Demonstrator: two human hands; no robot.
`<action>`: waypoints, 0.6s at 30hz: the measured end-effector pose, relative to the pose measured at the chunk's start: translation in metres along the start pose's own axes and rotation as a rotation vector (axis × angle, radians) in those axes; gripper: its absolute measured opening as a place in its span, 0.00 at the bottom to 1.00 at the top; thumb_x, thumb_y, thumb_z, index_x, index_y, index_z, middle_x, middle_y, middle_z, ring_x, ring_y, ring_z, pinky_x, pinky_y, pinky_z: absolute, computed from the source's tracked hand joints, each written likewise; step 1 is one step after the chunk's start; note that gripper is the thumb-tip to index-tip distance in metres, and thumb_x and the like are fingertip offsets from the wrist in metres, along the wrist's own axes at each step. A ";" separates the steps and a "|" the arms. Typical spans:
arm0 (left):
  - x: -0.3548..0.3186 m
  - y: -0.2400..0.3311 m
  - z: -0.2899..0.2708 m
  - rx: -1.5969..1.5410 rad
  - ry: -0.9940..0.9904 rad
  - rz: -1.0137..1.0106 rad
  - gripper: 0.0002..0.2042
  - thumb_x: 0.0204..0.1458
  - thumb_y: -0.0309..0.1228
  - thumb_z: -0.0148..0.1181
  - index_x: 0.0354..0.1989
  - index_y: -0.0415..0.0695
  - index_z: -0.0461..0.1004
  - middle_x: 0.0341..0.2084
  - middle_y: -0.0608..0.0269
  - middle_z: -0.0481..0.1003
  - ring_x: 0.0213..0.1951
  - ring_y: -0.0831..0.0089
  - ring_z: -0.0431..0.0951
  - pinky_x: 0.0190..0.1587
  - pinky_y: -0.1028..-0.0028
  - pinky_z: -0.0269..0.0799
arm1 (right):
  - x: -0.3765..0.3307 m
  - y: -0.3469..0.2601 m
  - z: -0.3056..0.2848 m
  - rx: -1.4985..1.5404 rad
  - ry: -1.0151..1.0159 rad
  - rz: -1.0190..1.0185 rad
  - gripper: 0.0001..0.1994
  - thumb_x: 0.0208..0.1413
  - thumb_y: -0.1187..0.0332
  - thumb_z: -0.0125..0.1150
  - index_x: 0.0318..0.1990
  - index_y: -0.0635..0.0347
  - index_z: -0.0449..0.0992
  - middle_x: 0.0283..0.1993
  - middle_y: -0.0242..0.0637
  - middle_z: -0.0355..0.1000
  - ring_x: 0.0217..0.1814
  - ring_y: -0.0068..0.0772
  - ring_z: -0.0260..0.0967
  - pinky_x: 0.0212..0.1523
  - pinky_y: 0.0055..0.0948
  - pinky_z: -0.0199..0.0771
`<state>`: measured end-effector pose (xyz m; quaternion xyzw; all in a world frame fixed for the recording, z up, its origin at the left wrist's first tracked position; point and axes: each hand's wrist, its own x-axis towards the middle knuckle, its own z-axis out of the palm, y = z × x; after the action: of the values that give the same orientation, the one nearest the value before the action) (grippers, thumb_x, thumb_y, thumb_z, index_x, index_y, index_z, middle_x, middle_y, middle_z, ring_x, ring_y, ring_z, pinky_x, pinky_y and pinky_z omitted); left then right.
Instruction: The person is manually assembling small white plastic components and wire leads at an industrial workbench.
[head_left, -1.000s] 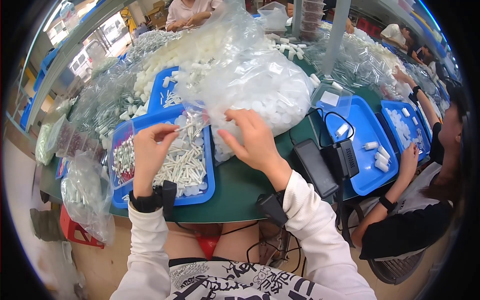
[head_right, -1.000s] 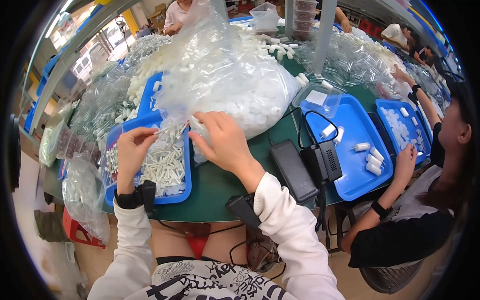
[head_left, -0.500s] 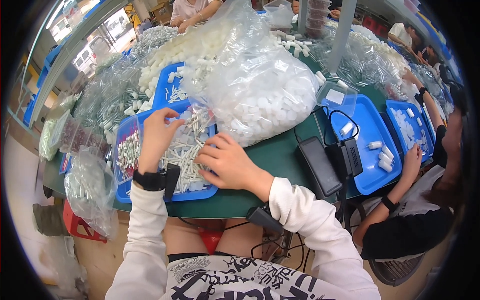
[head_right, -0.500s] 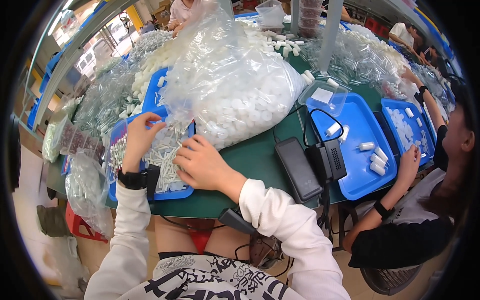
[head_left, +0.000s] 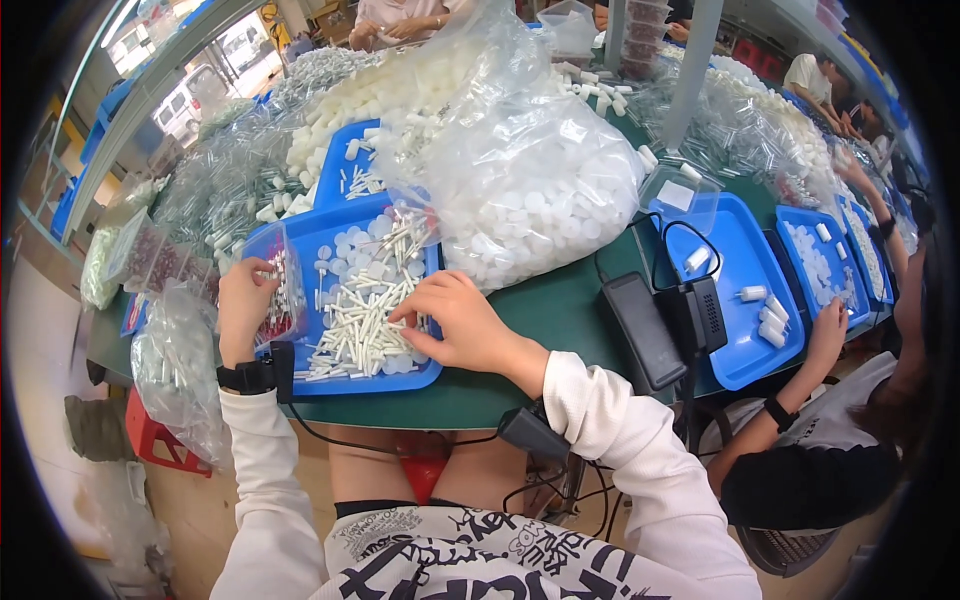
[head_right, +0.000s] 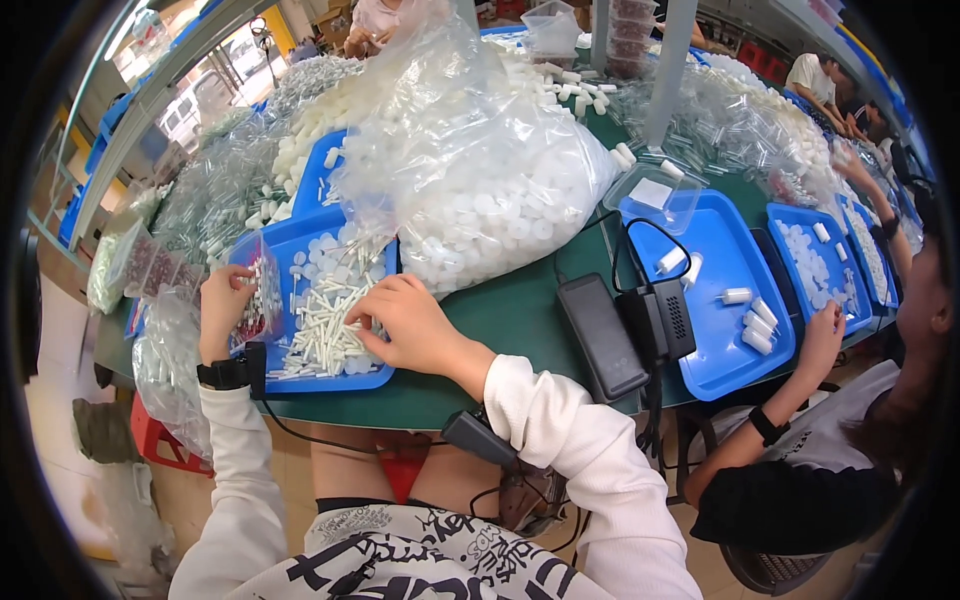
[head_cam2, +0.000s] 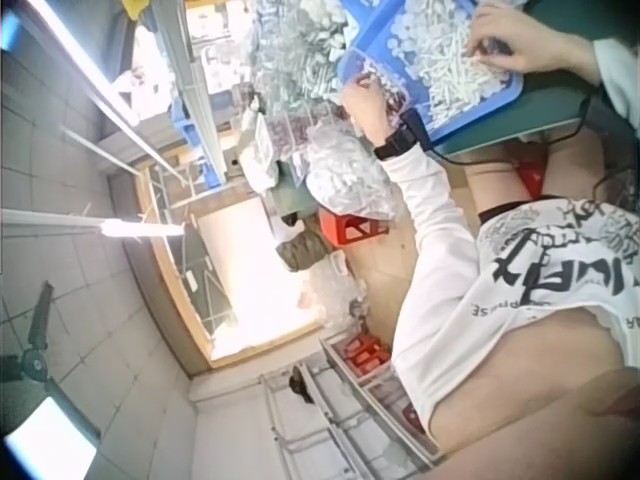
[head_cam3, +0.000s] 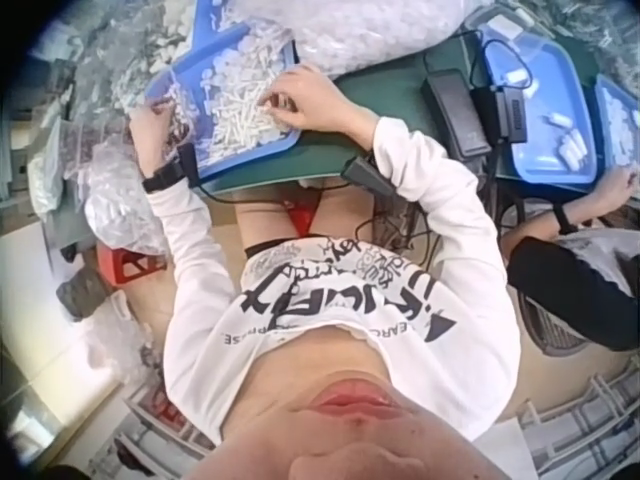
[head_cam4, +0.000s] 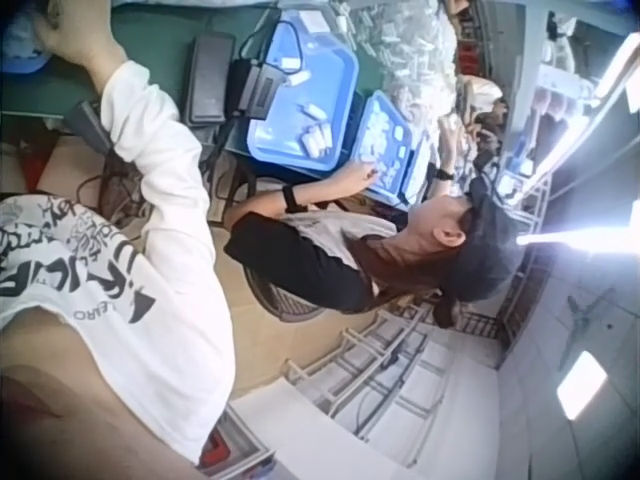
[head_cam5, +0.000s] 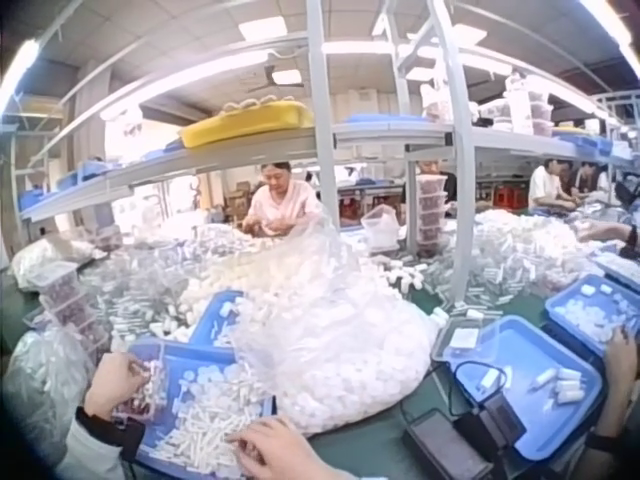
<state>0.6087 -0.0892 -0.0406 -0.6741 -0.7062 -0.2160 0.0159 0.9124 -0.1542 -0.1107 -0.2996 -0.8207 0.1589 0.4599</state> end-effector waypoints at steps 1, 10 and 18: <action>-0.001 0.000 0.000 -0.007 0.018 0.014 0.11 0.39 0.28 0.66 0.34 0.43 0.78 0.22 0.55 0.77 0.29 0.59 0.79 0.34 0.65 0.72 | 0.001 -0.001 -0.003 0.076 0.050 0.010 0.10 0.47 0.70 0.63 0.39 0.51 0.79 0.30 0.28 0.72 0.39 0.34 0.66 0.48 0.35 0.63; 0.003 0.009 -0.009 -0.128 0.173 -0.056 0.13 0.37 0.23 0.65 0.36 0.42 0.76 0.20 0.57 0.76 0.27 0.61 0.78 0.34 0.67 0.71 | 0.003 0.000 -0.020 0.203 0.185 0.074 0.07 0.49 0.73 0.64 0.37 0.58 0.77 0.30 0.34 0.71 0.32 0.32 0.69 0.31 0.26 0.68; -0.028 0.083 -0.029 -0.836 0.139 0.223 0.07 0.49 0.20 0.61 0.38 0.36 0.77 0.32 0.59 0.79 0.31 0.79 0.77 0.33 0.81 0.70 | 0.007 0.001 -0.035 0.287 0.222 0.262 0.06 0.56 0.73 0.56 0.41 0.62 0.71 0.32 0.36 0.74 0.33 0.27 0.72 0.31 0.24 0.70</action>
<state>0.6833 -0.1256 0.0003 -0.6785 -0.4781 -0.5251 -0.1878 0.9398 -0.1499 -0.0878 -0.3508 -0.6881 0.2986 0.5606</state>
